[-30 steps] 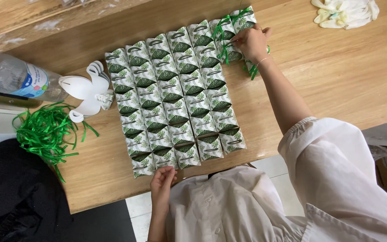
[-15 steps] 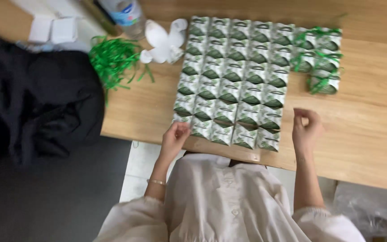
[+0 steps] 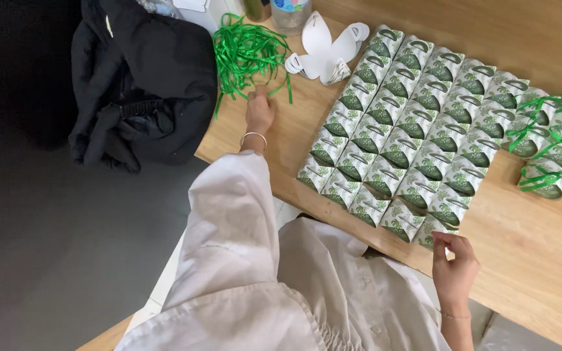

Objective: Tying decorative green ribbons around small patterned gift boxes on a workshop table.

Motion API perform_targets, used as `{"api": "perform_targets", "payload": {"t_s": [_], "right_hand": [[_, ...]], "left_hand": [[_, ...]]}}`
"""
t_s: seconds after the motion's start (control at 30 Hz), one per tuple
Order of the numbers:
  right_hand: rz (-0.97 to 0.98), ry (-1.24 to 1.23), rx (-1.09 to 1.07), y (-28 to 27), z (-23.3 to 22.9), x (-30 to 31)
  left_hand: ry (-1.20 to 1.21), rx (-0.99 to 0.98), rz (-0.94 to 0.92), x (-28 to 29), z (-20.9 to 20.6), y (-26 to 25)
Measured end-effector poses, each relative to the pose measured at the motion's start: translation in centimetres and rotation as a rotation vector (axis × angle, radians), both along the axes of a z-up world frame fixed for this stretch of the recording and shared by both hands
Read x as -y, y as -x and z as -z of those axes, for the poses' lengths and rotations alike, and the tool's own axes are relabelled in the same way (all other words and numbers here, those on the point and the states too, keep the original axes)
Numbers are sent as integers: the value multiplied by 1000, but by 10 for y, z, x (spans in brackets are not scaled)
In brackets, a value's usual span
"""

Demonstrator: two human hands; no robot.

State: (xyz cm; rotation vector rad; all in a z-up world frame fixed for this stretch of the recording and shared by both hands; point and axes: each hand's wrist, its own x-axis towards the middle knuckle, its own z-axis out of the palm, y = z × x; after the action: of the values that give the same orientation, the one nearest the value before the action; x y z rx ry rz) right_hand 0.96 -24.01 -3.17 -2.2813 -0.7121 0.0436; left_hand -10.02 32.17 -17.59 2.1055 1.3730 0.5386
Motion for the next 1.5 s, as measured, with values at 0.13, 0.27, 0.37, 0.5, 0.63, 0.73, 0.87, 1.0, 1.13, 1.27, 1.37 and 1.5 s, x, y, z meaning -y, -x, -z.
{"api": "perform_targets", "payload": {"t_s": [0.13,0.27,0.37,0.5,0.63,0.73,0.87,1.0,1.13,1.27,1.37,1.5], "right_hand": [[-7,18,-93,8,10,4],[-56,4,-103,13,14,4],[-68,-19,-106,14,12,-3],[-141,43,-28,15,5,-22],[-237,45,-76,26,-46,-63],[-588,-113,-111,40,-111,-94],[-772,-249,-203,58,-123,-83],[-381,-138,-744,57,-88,-42],[-363,-389,-532,58,-94,-6],[-118,-343,-260,60,-92,19],[33,-322,-224,57,-79,35],[280,-437,-385,41,-33,58]], "left_hand": [[-116,-161,17,-10,-1,-32],[-67,-327,-22,-14,28,-44],[-49,-329,33,-6,64,-34],[52,-353,184,89,-55,13],[104,-398,387,189,-166,57],[317,4,764,247,-233,62],[607,86,1099,284,-280,52],[615,91,1107,296,-290,39],[806,256,1089,323,-240,11],[1174,506,1119,355,-209,-24],[1300,444,1075,376,-192,-52],[695,163,1050,396,-170,-79]]}}
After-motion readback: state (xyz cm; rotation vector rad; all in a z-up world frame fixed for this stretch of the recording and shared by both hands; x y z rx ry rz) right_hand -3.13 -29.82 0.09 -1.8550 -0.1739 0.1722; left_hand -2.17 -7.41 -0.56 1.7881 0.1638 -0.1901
